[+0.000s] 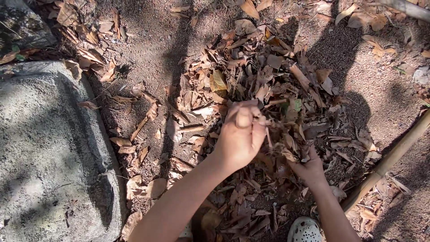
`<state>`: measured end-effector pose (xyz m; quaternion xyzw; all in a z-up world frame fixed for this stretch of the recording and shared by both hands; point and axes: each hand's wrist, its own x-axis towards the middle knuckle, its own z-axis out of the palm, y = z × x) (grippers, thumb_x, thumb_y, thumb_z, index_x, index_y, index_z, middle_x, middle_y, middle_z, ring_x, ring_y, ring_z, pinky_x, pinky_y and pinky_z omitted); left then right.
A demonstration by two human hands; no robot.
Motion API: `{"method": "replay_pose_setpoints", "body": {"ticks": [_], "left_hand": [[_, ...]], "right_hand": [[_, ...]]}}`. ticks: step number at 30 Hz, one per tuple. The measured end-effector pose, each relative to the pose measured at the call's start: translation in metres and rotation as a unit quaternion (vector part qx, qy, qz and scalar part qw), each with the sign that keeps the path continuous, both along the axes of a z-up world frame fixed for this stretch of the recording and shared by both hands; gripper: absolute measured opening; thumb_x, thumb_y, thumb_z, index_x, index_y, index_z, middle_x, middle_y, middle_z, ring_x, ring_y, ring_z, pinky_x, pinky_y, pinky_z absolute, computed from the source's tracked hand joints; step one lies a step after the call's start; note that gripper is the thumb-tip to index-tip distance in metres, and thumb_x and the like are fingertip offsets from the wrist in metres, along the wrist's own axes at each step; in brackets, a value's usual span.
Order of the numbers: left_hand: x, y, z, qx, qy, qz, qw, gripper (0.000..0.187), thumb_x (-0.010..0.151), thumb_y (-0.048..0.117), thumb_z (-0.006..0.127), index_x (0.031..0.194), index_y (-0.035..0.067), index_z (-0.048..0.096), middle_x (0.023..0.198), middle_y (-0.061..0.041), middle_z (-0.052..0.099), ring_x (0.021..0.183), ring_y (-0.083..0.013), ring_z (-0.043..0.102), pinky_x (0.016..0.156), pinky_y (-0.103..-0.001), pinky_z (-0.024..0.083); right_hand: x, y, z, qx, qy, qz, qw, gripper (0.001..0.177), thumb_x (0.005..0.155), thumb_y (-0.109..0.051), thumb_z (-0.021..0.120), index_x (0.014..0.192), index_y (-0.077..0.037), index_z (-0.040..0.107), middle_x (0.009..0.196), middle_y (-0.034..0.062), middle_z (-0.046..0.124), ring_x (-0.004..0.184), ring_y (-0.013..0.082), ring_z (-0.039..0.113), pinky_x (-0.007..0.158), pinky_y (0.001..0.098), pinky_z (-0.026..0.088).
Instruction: Collecting dry leaves and twigs from the ground into a pile.
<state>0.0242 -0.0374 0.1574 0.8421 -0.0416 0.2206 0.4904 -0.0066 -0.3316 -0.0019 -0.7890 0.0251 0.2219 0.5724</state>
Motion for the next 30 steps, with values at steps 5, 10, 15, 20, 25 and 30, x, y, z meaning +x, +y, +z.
{"method": "replay_pose_setpoints", "body": {"ticks": [5, 10, 15, 20, 25, 30], "left_hand": [[0.004, 0.029, 0.029, -0.158, 0.090, 0.012, 0.983, 0.011, 0.113, 0.019, 0.042, 0.113, 0.009, 0.045, 0.079, 0.000, 0.049, 0.069, -0.0108, 0.052, 0.064, -0.031, 0.049], [0.006, 0.022, 0.000, -0.325, 0.137, 0.021, 0.936, 0.016, 0.114, 0.024, 0.040, 0.109, 0.009, 0.044, 0.082, 0.002, 0.046, 0.072, -0.0108, 0.050, 0.068, -0.031, 0.048], [0.006, 0.008, -0.044, -0.561, 0.116, 0.045, 0.818, 0.018, 0.113, 0.024, 0.042, 0.106, 0.009, 0.048, 0.077, 0.001, 0.048, 0.080, -0.0124, 0.060, 0.079, -0.030, 0.052], [0.015, 0.022, -0.061, -0.601, 0.147, 0.137, 0.773, 0.014, 0.110, 0.022, 0.047, 0.110, 0.009, 0.044, 0.083, -0.004, 0.052, 0.083, -0.0162, 0.060, 0.077, -0.035, 0.051], [0.012, 0.044, -0.083, -0.472, 0.240, 0.233, 0.816, 0.049, 0.104, 0.025, 0.056, 0.143, 0.014, 0.029, 0.121, -0.012, 0.049, 0.106, -0.0239, 0.051, 0.089, -0.042, 0.045], [-0.010, 0.052, -0.107, -0.276, 0.504, 0.233, 0.784, 0.077, 0.103, 0.048, 0.051, 0.162, 0.015, 0.013, 0.162, -0.022, 0.017, 0.149, -0.0394, 0.026, 0.117, -0.053, 0.036]], "right_hand": [[0.000, 0.037, 0.064, -0.151, 0.095, 0.291, 0.940, 0.099, 0.078, -0.049, 0.081, 0.157, -0.012, 0.032, 0.153, 0.0213, 0.037, 0.134, 0.0386, 0.048, 0.097, 0.0471, 0.056], [0.000, 0.046, 0.075, -0.119, 0.088, 0.273, 0.950, 0.095, 0.084, -0.065, 0.063, 0.157, -0.010, 0.036, 0.163, 0.0217, 0.034, 0.148, 0.0385, 0.037, 0.114, 0.0565, 0.039], [-0.009, 0.076, 0.108, 0.166, 0.142, 0.259, 0.941, 0.090, 0.087, -0.059, 0.061, 0.156, -0.011, 0.028, 0.144, 0.0177, 0.055, 0.110, 0.0314, 0.074, 0.086, 0.0425, 0.068], [-0.020, 0.084, 0.073, -0.037, 0.010, 0.269, 0.962, 0.040, 0.101, -0.026, 0.055, 0.139, -0.012, 0.054, 0.085, 0.0061, 0.071, 0.072, 0.0139, 0.067, 0.065, 0.0310, 0.061], [0.044, 0.049, 0.071, -0.150, 0.075, 0.013, 0.986, 0.038, 0.103, -0.011, 0.051, 0.141, -0.009, 0.053, 0.080, 0.0078, 0.061, 0.061, 0.0139, 0.050, 0.049, 0.0277, 0.043], [0.084, -0.027, 0.032, -0.271, -0.017, -0.133, 0.953, 0.042, 0.106, -0.010, 0.051, 0.146, 0.000, 0.047, 0.092, 0.0154, 0.068, 0.079, 0.0156, 0.064, 0.070, 0.0340, 0.050]]}}
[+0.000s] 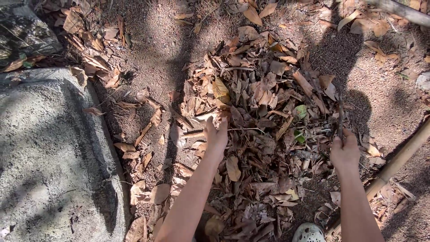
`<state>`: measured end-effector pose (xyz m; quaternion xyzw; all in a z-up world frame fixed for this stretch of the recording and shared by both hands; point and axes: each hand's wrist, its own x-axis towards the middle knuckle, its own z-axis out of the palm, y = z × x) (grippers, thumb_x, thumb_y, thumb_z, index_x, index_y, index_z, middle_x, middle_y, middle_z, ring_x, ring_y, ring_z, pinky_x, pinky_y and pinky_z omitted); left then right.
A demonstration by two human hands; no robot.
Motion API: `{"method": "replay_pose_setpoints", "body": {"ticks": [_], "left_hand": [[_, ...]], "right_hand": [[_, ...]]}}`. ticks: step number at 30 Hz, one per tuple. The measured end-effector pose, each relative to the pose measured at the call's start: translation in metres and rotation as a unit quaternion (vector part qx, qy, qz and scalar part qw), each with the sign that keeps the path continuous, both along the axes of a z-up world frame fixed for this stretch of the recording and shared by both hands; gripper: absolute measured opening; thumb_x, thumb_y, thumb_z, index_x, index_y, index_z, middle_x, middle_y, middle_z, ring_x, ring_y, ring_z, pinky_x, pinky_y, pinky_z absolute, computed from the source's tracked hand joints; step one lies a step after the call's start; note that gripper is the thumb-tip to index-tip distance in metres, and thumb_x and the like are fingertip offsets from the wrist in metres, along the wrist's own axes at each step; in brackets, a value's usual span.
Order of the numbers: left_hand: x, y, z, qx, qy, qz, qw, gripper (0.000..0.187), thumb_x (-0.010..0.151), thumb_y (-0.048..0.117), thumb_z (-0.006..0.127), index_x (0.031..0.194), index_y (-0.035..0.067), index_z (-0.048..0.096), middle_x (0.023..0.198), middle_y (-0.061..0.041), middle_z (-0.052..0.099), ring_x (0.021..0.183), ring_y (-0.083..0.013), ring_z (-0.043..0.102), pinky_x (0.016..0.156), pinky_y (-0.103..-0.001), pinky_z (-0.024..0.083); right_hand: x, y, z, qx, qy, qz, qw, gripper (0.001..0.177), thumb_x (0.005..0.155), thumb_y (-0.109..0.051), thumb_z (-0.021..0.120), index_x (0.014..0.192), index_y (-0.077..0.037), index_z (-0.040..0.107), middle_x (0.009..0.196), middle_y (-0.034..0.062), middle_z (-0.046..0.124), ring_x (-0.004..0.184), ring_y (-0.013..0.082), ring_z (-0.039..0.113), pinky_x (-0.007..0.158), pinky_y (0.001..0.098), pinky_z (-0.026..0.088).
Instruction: Collecting dry leaves and twigs from the ground into a pile.
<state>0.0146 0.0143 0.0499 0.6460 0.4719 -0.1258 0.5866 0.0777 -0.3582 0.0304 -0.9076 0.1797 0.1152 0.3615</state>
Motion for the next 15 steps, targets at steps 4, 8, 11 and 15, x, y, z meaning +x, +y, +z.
{"method": "replay_pose_setpoints", "body": {"ticks": [4, 8, 11, 15], "left_hand": [[-0.020, -0.001, -0.020, -0.008, 0.084, -0.066, 0.994, 0.079, 0.100, 0.055, 0.046, 0.162, 0.017, 0.015, 0.163, -0.020, 0.019, 0.150, -0.0399, 0.029, 0.119, -0.051, 0.037], [-0.030, 0.007, -0.028, -0.023, 0.109, -0.126, 0.986, 0.084, 0.098, 0.063, 0.042, 0.164, 0.021, 0.010, 0.169, -0.016, 0.008, 0.154, -0.0390, 0.020, 0.121, -0.051, 0.032], [-0.028, 0.013, -0.023, -0.032, 0.100, -0.135, 0.985, 0.089, 0.095, 0.068, 0.039, 0.165, 0.023, 0.008, 0.170, -0.017, 0.007, 0.155, -0.0383, 0.020, 0.122, -0.050, 0.031], [-0.039, 0.021, -0.070, -0.042, 0.086, -0.129, 0.987, 0.102, 0.091, 0.078, 0.034, 0.165, 0.017, 0.000, 0.170, -0.019, 0.010, 0.156, -0.0374, 0.015, 0.124, -0.048, 0.026]], "right_hand": [[0.008, 0.007, 0.005, -0.095, 0.115, -0.003, 0.989, 0.045, 0.106, -0.017, 0.052, 0.150, -0.005, 0.050, 0.100, 0.0197, 0.069, 0.083, 0.0287, 0.068, 0.075, 0.0471, 0.055], [0.000, 0.020, -0.021, -0.157, 0.167, 0.135, 0.964, 0.053, 0.104, -0.028, 0.051, 0.157, -0.023, 0.047, 0.110, 0.0196, 0.071, 0.088, 0.0343, 0.073, 0.084, 0.0491, 0.057], [-0.011, 0.033, -0.011, -0.169, 0.196, 0.236, 0.937, 0.055, 0.103, -0.034, 0.051, 0.157, -0.034, 0.045, 0.115, 0.0183, 0.074, 0.096, 0.0332, 0.074, 0.092, 0.0482, 0.057], [-0.026, 0.012, -0.005, -0.110, 0.230, 0.436, 0.863, 0.053, 0.101, -0.044, 0.048, 0.153, -0.043, 0.041, 0.122, 0.0089, 0.074, 0.109, 0.0266, 0.071, 0.109, 0.0466, 0.047]]}}
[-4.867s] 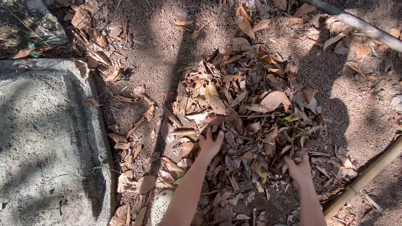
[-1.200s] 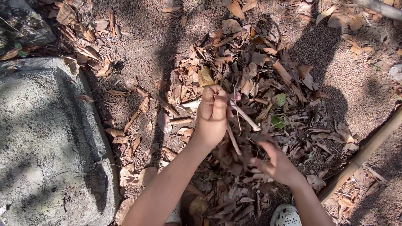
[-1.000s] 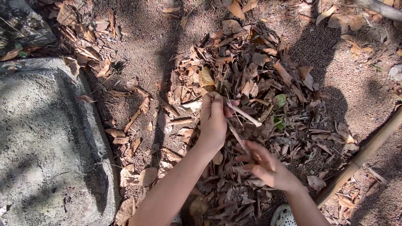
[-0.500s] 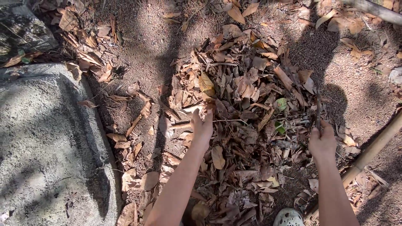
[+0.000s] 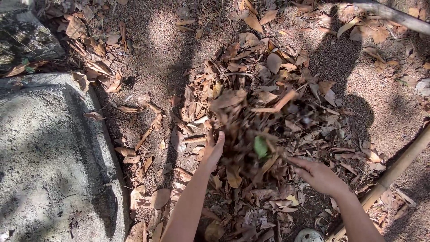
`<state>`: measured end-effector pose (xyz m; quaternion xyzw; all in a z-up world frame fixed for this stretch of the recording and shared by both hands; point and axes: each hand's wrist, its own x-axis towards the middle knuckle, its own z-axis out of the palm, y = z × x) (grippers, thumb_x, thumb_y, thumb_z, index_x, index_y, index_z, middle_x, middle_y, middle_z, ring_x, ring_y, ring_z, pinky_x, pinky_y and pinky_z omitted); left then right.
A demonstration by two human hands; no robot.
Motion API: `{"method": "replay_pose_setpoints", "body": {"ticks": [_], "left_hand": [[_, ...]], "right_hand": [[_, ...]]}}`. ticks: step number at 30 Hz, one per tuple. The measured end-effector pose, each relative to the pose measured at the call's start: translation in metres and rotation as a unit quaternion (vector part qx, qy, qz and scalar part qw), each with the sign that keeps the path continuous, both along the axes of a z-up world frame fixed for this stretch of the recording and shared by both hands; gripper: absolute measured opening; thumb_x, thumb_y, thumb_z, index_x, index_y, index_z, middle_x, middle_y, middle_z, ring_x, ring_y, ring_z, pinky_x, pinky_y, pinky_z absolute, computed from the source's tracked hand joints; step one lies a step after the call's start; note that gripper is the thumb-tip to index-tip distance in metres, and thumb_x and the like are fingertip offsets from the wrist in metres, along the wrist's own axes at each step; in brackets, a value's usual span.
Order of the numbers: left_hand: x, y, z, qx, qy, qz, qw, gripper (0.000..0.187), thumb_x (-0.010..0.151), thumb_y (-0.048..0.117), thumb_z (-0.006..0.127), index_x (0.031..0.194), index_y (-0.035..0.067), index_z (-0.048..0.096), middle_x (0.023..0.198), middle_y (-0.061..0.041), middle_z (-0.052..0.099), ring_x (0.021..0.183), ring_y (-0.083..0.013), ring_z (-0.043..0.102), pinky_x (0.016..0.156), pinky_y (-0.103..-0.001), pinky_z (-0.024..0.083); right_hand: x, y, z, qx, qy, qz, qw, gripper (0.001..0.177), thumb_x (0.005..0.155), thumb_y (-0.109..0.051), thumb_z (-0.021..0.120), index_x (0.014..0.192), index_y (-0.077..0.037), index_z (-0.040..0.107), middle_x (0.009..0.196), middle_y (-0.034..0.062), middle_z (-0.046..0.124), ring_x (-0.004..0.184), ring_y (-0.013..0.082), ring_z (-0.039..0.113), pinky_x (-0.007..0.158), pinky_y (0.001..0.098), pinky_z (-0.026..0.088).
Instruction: Collecting dry leaves and twigs from the ground into a pile.
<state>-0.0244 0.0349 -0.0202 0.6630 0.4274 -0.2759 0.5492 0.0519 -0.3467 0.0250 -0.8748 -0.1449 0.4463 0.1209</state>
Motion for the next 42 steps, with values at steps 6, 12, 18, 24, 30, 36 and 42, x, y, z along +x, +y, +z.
{"method": "replay_pose_setpoints", "body": {"ticks": [6, 12, 18, 24, 30, 36, 42], "left_hand": [[0.000, -0.008, -0.006, 0.031, -0.013, 0.010, 0.999, 0.111, 0.089, 0.083, 0.034, 0.164, 0.010, -0.002, 0.168, -0.025, 0.016, 0.155, -0.0405, 0.019, 0.124, -0.047, 0.026], [0.008, -0.008, 0.045, 0.126, 0.042, -0.035, 0.991, 0.106, 0.088, 0.080, 0.040, 0.165, 0.017, 0.006, 0.168, -0.022, 0.010, 0.155, -0.0427, 0.013, 0.124, -0.053, 0.026], [-0.019, -0.005, -0.001, 0.077, 0.095, -0.052, 0.991, 0.113, 0.087, 0.085, 0.037, 0.166, 0.017, -0.004, 0.169, -0.030, -0.001, 0.156, -0.0483, 0.004, 0.123, -0.055, 0.026], [-0.012, -0.027, 0.010, 0.005, 0.000, 0.002, 1.000, 0.129, 0.077, 0.086, 0.049, 0.162, 0.009, -0.009, 0.166, -0.025, 0.014, 0.154, -0.0418, 0.021, 0.118, -0.051, 0.034], [-0.004, -0.002, 0.021, 0.103, -0.064, 0.033, 0.992, 0.119, 0.080, 0.073, 0.057, 0.165, 0.009, 0.003, 0.157, -0.026, 0.028, 0.141, -0.0448, 0.044, 0.115, -0.052, 0.041], [-0.018, 0.009, 0.055, 0.115, -0.031, -0.012, 0.993, 0.110, 0.084, 0.072, 0.055, 0.165, 0.025, -0.002, 0.166, -0.026, 0.003, 0.149, -0.0496, 0.025, 0.118, -0.054, 0.035], [-0.057, -0.033, 0.032, 0.072, 0.054, -0.182, 0.979, 0.110, 0.088, 0.079, 0.052, 0.166, 0.033, -0.010, 0.167, -0.025, -0.014, 0.154, -0.0498, 0.012, 0.122, -0.057, 0.028]], "right_hand": [[0.031, -0.028, 0.046, -0.011, 0.034, -0.113, 0.993, 0.043, 0.106, -0.034, 0.051, 0.148, -0.039, 0.057, 0.075, 0.0125, 0.065, 0.061, 0.0183, 0.055, 0.059, 0.0342, 0.051], [0.020, -0.082, -0.007, 0.011, -0.114, -0.359, 0.926, 0.044, 0.107, -0.018, 0.050, 0.150, -0.010, 0.052, 0.084, 0.0096, 0.066, 0.060, 0.0177, 0.053, 0.053, 0.0355, 0.042], [-0.036, 0.010, -0.025, -0.086, 0.009, -0.245, 0.966, 0.058, 0.103, -0.029, 0.052, 0.158, -0.023, 0.034, 0.086, 0.0122, 0.073, 0.070, 0.0213, 0.069, 0.073, 0.0413, 0.060], [-0.108, 0.075, -0.021, 0.206, -0.023, -0.046, 0.977, 0.054, 0.099, -0.026, 0.058, 0.149, -0.014, 0.042, 0.066, 0.0069, 0.069, 0.059, 0.0155, 0.063, 0.058, 0.0341, 0.051], [-0.073, 0.038, -0.002, 0.121, -0.104, -0.281, 0.946, 0.036, 0.103, -0.018, 0.046, 0.137, -0.006, 0.047, 0.070, 0.0076, 0.066, 0.057, 0.0172, 0.061, 0.051, 0.0317, 0.049], [-0.100, -0.074, -0.101, 0.195, -0.097, -0.597, 0.772, 0.033, 0.111, -0.015, 0.046, 0.136, 0.006, 0.043, 0.108, 0.0172, 0.067, 0.073, 0.0129, 0.060, 0.059, 0.0255, 0.052], [-0.150, 0.015, -0.056, 0.027, 0.142, -0.514, 0.845, 0.046, 0.109, -0.016, 0.045, 0.154, -0.013, 0.038, 0.127, 0.0238, 0.065, 0.063, 0.0228, 0.052, 0.053, 0.0365, 0.046]]}}
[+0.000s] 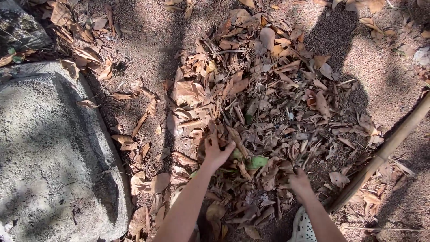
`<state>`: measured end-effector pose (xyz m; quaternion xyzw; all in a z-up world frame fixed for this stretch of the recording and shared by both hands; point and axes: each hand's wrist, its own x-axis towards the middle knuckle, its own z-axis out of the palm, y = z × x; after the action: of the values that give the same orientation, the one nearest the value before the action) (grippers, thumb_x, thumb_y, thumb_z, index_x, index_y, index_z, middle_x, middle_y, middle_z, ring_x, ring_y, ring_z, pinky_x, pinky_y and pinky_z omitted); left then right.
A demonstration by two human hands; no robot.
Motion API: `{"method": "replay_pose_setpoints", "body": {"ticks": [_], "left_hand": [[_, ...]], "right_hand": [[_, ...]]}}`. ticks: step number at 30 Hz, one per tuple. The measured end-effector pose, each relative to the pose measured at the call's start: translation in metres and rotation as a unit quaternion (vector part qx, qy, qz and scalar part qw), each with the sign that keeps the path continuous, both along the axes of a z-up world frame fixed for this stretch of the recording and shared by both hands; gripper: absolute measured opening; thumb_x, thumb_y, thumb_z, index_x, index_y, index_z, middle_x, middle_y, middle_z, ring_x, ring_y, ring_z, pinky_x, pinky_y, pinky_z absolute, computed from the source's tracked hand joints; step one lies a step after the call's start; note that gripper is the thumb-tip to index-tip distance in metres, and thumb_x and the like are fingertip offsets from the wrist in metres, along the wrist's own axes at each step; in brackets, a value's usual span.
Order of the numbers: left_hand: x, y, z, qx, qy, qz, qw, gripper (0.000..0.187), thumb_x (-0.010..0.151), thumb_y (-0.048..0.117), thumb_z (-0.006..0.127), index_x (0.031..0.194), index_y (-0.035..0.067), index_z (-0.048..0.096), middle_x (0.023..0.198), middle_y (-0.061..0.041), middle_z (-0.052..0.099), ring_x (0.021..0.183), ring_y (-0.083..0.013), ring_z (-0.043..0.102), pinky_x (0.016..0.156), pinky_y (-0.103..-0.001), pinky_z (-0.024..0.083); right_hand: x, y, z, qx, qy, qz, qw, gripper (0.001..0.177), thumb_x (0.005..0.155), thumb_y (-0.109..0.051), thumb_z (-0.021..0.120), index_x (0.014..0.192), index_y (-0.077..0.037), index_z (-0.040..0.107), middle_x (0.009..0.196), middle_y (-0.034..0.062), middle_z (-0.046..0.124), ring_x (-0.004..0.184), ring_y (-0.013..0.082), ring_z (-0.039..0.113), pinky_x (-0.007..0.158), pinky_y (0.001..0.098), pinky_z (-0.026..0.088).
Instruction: Collecting dry leaves and twigs from the ground into a pile.
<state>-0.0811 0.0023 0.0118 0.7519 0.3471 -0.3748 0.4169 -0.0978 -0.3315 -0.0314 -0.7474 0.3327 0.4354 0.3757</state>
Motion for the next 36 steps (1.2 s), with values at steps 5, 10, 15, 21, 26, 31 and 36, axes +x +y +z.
{"method": "replay_pose_setpoints", "body": {"ticks": [5, 10, 15, 21, 26, 31, 36], "left_hand": [[-0.012, -0.051, -0.016, -0.071, 0.005, 0.077, 0.995, 0.117, 0.080, 0.073, 0.065, 0.163, 0.032, -0.007, 0.168, -0.021, -0.007, 0.150, -0.0458, 0.026, 0.118, -0.055, 0.038], [-0.019, -0.064, -0.054, -0.120, -0.064, 0.075, 0.988, 0.103, 0.084, 0.062, 0.068, 0.163, 0.023, 0.014, 0.160, -0.021, 0.030, 0.142, -0.0381, 0.045, 0.115, -0.049, 0.044], [0.005, -0.058, 0.010, -0.217, -0.136, 0.046, 0.966, 0.088, 0.088, 0.054, 0.065, 0.159, 0.017, 0.027, 0.149, -0.015, 0.052, 0.136, -0.0300, 0.054, 0.112, -0.045, 0.047], [0.077, -0.034, 0.156, -0.131, -0.020, -0.161, 0.978, 0.087, 0.103, 0.052, 0.051, 0.166, 0.020, 0.000, 0.132, -0.026, 0.063, 0.104, -0.0367, 0.066, 0.094, -0.046, 0.053], [0.079, -0.014, 0.049, 0.039, -0.289, 0.041, 0.956, 0.100, 0.091, 0.057, 0.059, 0.164, 0.014, 0.005, 0.145, -0.026, 0.046, 0.093, -0.0295, 0.068, 0.083, -0.040, 0.061], [0.075, -0.002, 0.006, 0.176, -0.267, -0.022, 0.947, 0.115, 0.092, 0.066, 0.075, 0.167, 0.018, 0.002, 0.157, -0.036, -0.004, 0.147, -0.0581, 0.016, 0.112, -0.058, 0.038], [0.081, -0.005, 0.027, 0.089, -0.066, -0.013, 0.994, 0.135, 0.072, 0.075, 0.073, 0.164, 0.026, -0.013, 0.164, -0.025, -0.029, 0.154, -0.0521, -0.016, 0.117, -0.060, 0.033]], "right_hand": [[-0.048, 0.049, -0.066, 0.223, -0.017, -0.160, 0.962, 0.054, 0.106, -0.010, 0.042, 0.158, -0.012, 0.029, 0.130, 0.0290, 0.059, 0.082, 0.0172, 0.063, 0.071, 0.0337, 0.056], [-0.038, 0.066, -0.032, 0.274, -0.065, -0.203, 0.938, 0.056, 0.105, -0.014, 0.048, 0.157, -0.021, 0.030, 0.128, 0.0039, 0.064, 0.104, 0.0161, 0.065, 0.090, 0.0370, 0.055], [0.009, 0.045, 0.029, 0.239, -0.074, -0.222, 0.943, 0.052, 0.105, -0.014, 0.047, 0.156, -0.023, 0.039, 0.116, 0.0146, 0.065, 0.092, 0.0250, 0.066, 0.077, 0.0408, 0.059], [0.074, 0.049, 0.118, 0.277, -0.196, -0.243, 0.908, 0.038, 0.095, -0.010, 0.046, 0.133, -0.014, 0.051, 0.116, 0.0083, 0.069, 0.104, 0.0213, 0.068, 0.086, 0.0322, 0.062], [0.076, -0.001, 0.055, 0.259, -0.285, -0.257, 0.886, 0.015, 0.113, -0.021, 0.052, 0.121, -0.009, 0.050, 0.122, 0.0051, 0.061, 0.116, 0.0185, 0.055, 0.086, 0.0399, 0.049], [0.077, -0.025, 0.038, 0.170, -0.226, -0.296, 0.912, 0.013, 0.107, -0.024, 0.051, 0.112, -0.013, 0.046, 0.117, 0.0002, 0.057, 0.114, 0.0154, 0.058, 0.085, 0.0482, 0.056], [0.077, -0.050, 0.025, 0.136, -0.256, -0.275, 0.917, 0.016, 0.107, -0.027, 0.056, 0.117, -0.015, 0.052, 0.115, 0.0006, 0.058, 0.110, 0.0153, 0.055, 0.084, 0.0470, 0.053]]}}
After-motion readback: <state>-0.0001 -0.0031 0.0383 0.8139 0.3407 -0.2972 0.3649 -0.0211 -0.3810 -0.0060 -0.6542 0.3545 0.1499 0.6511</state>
